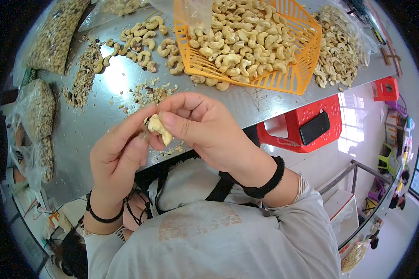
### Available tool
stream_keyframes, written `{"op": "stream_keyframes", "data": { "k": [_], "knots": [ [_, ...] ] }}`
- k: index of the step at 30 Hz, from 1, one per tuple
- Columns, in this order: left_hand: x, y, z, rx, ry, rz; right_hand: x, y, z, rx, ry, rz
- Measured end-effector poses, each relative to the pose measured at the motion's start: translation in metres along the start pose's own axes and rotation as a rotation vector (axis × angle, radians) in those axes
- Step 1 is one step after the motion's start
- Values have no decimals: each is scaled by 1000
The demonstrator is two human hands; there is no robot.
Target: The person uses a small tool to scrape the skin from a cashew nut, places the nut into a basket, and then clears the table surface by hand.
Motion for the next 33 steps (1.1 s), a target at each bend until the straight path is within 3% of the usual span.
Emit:
{"op": "stream_keyframes", "data": {
  "k": [9, 15, 21, 24, 33],
  "knots": [
    [2, 4, -1, -158, 104, -123, -2, 1, 1, 3, -2, -19],
    [-1, 0, 2, 89, 45, -30, -1, 0, 1, -21, 30, -21],
    [0, 9, 2, -200, 24, -91, 1, 0, 4, -7, 2, -81],
    [1, 11, 2, -145, -13, -119, -1, 0, 4, -37, -48, -156],
    [-5, 1, 11, 153, -168, 251, 2, 1, 2, -23, -52, -202]
  ]
}}
Point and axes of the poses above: each hand's wrist, its own z-axis towards the middle knuckle, its own x-axis out of the palm, y = z × x, the point moved 5 cm from there along z, towards the middle knuckle, and after that the axes turned 15 degrees about -y, right-handed, at the moved point
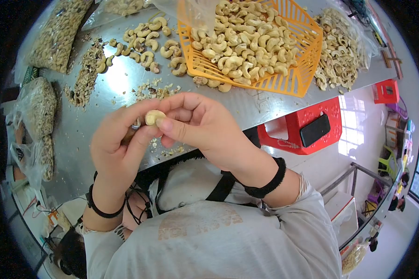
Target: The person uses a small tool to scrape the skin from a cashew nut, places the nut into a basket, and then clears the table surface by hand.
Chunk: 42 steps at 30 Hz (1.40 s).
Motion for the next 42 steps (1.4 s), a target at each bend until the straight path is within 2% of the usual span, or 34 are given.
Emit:
{"op": "stream_keyframes", "data": {
  "k": [2, 3, 5, 8, 14, 18, 20, 23, 24, 26, 29, 32, 42],
  "knots": [
    [4, -3, 0, 79, 133, 5, -2, 1, 0, -13, -23, 25],
    [3, -6, 0, 79, 134, 5, -4, 0, 1, -13, -24, 26],
    [5, -1, -4, -267, 185, -257, -4, 2, 3, -21, 63, 116],
    [5, 1, -8, -365, 238, -434, -7, 0, 4, -36, 84, 163],
    [4, -3, -11, -321, 329, -492, -4, 1, 1, 37, 67, 195],
    [4, -4, -9, -345, 323, -517, -5, -1, 1, 42, 57, 192],
    [2, -6, -7, -227, 322, -440, -4, 0, 0, 34, 99, 183],
    [-3, -3, -8, -168, 349, -344, -3, -2, 0, -28, 85, 143],
    [-3, -3, -8, -169, 349, -344, -2, -1, 0, -28, 85, 143],
    [-2, -1, -9, -332, 344, -475, 0, -2, -1, 31, 68, 158],
    [1, -2, -11, -366, 273, -473, 0, 0, 0, 28, 99, 184],
    [0, -5, -12, -403, 341, -589, -3, -3, 2, 28, 111, 202],
    [0, -8, -12, -337, 348, -562, 3, -3, -1, 62, 166, 277]
  ]
}}
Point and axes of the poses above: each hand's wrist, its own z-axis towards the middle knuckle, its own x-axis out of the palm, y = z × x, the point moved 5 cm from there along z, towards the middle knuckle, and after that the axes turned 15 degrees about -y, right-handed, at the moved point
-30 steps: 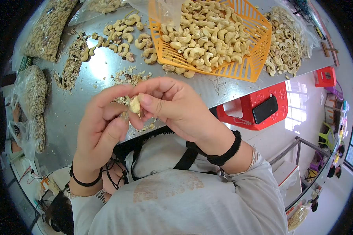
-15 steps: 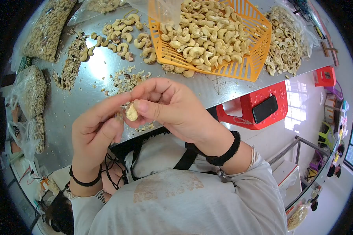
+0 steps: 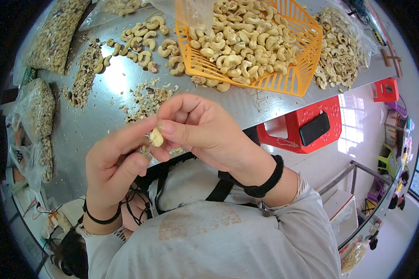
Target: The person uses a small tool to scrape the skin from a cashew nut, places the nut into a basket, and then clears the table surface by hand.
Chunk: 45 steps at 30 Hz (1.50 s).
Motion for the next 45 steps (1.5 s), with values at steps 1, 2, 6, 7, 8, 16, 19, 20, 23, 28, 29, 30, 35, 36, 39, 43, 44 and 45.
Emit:
{"op": "stream_keyframes", "data": {
  "k": [1, 2, 6, 7, 8, 16, 19, 20, 23, 28, 29, 30, 35, 36, 39, 43, 44, 45],
  "knots": [
    [0, -3, 1, 58, 4, 85, 0, 0, 0, -10, -10, -6],
    [0, -6, 1, 116, 7, 171, 0, 0, 0, -20, -19, -13],
    [1, -9, 2, 268, -6, 268, -4, -1, -1, 21, 18, -4],
    [0, -9, 1, 272, -18, 307, -4, -1, 0, -12, -17, -25],
    [0, -8, 1, 276, -30, 345, -5, -1, 0, -46, -52, -46],
    [-2, -3, 1, 49, -28, 125, 0, 3, -1, 0, -30, -47],
    [-1, -1, -1, 11, -1, 90, 1, 4, -1, -18, -32, -73],
    [-1, 0, -1, -1, 9, 73, 0, 4, 0, -38, -44, -94],
    [0, 1, -1, -40, -12, 11, -5, 3, 1, -70, -67, -136],
    [-6, -2, 2, 123, 39, 151, -7, 2, 1, -105, -59, -147],
    [-6, -3, 2, 156, 68, 215, -7, 2, 1, -118, -46, -158],
    [-6, -3, 2, 155, 67, 215, -6, 2, 1, -118, -46, -158],
    [-5, -1, 2, 29, -1, 86, -1, 5, 1, -70, -75, -119],
    [-2, -1, 0, 29, -1, 86, -2, 4, 1, -70, -75, -119],
    [0, 3, -1, -39, -85, 59, -5, 5, 2, -116, -92, -123],
    [1, 2, 0, 42, -13, 43, -3, 5, 2, -108, -74, -111],
    [2, 2, 0, 54, 28, 15, -3, 5, 2, -109, -66, -112],
    [2, 0, -1, 54, 29, 15, -3, 5, 1, -109, -67, -112]
  ]
}}
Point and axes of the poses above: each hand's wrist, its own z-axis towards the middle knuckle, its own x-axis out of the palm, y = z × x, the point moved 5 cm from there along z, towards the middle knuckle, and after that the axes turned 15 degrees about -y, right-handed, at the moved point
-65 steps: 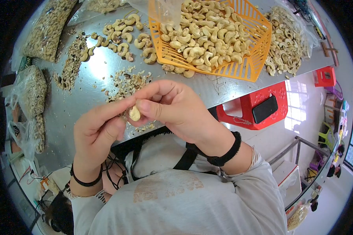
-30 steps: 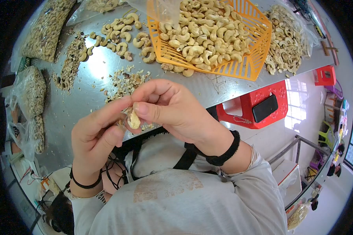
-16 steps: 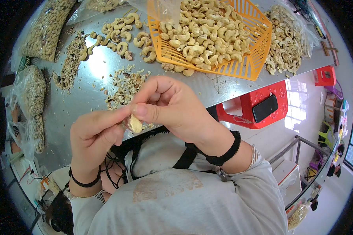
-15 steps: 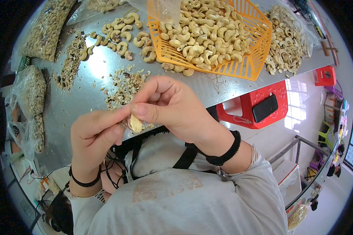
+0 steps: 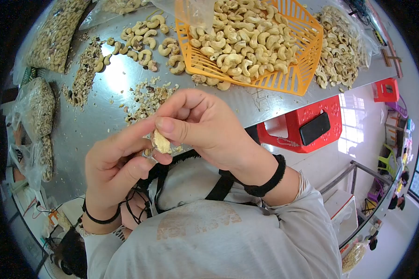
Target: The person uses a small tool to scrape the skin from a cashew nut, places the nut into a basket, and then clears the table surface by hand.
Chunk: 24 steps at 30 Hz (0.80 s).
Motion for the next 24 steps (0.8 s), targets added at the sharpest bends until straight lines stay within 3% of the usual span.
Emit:
{"op": "stream_keyframes", "data": {
  "k": [3, 8, 11, 14, 18, 20, 24],
  "knots": [
    [0, 0, 0, -42, 5, 61, 1, 0, -1, 1, 18, 5],
    [-2, -7, 0, 142, -17, 285, 0, 0, -3, -19, -31, -40],
    [-4, -2, 0, 173, -63, 260, -4, -2, -2, -30, -28, -45],
    [-5, 0, 0, 75, -68, 183, -3, -3, -3, 4, -30, -16],
    [-1, -3, 0, 104, -76, 190, -2, 1, -2, 3, -19, -2],
    [0, 3, -3, -15, -58, 114, -2, 1, -1, -29, -7, -17],
    [0, 4, -2, 4, -28, 136, -1, 0, -1, -20, -8, -6]
  ]
}}
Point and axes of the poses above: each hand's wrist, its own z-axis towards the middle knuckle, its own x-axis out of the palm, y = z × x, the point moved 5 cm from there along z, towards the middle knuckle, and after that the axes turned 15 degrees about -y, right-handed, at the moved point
